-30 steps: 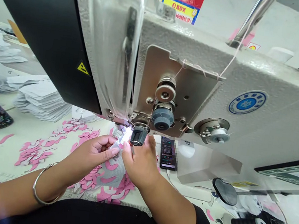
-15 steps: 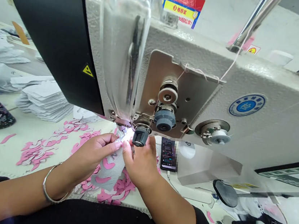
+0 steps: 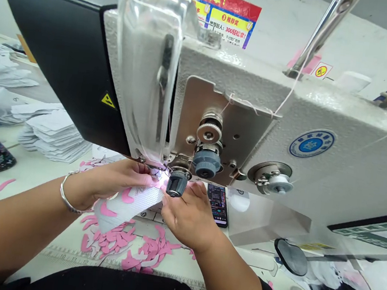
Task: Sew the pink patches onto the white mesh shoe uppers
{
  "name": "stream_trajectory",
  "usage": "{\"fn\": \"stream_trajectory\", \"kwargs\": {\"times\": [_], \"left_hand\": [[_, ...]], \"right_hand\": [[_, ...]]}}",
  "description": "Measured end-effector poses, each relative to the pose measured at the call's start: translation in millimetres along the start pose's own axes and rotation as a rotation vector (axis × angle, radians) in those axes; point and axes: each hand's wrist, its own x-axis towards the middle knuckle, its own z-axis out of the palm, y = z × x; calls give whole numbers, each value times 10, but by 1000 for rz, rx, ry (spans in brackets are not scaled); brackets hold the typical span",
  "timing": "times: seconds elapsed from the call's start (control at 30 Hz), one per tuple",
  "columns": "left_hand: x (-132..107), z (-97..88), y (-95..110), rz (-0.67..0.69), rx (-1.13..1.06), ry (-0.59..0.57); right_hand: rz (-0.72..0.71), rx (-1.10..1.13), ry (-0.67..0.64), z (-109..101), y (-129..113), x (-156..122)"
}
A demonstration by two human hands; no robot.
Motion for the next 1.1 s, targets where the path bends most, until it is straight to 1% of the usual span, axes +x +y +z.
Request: {"fn": "stream_trajectory", "kwargs": {"times": [0.07,0.13,0.23,0.3,0.33,0.37,0.43,0.5,0.57,0.7,0.8,0.93,1.1], "left_hand": [[-5,-28,75,22,81,23],[-25,-17,95,78,154,79],[-65,43,30,135,378,246],[-88,86,-37,132,556,370],[-96,106,-65,121,613,412],[-102,123,-86,114,638,438],[-106,155,-105,115,612,452],[-100,180,-105,109,518,434],[-80,195,-113,66,389,393],[-5,187,-193,-41,91,260],[56,162,-263,-87,-67,191],[96,114,-313,-82,-214,103],[90,55,-342,-48,-231,4]], "right_hand": [[4,-1,-7,3,-21,2],[31,-3,-11,14,-41,2],[51,-16,-11,31,-60,4],[36,-10,-1,38,-64,5],[31,-3,2,40,-65,5],[26,4,6,42,-65,3],[24,11,15,46,-64,-3],[23,12,25,50,-61,-10],[15,16,36,53,-57,-11],[16,22,50,49,-54,2],[28,21,51,39,-57,5],[59,25,35,36,-57,2],[58,54,33,47,-52,3]]}}
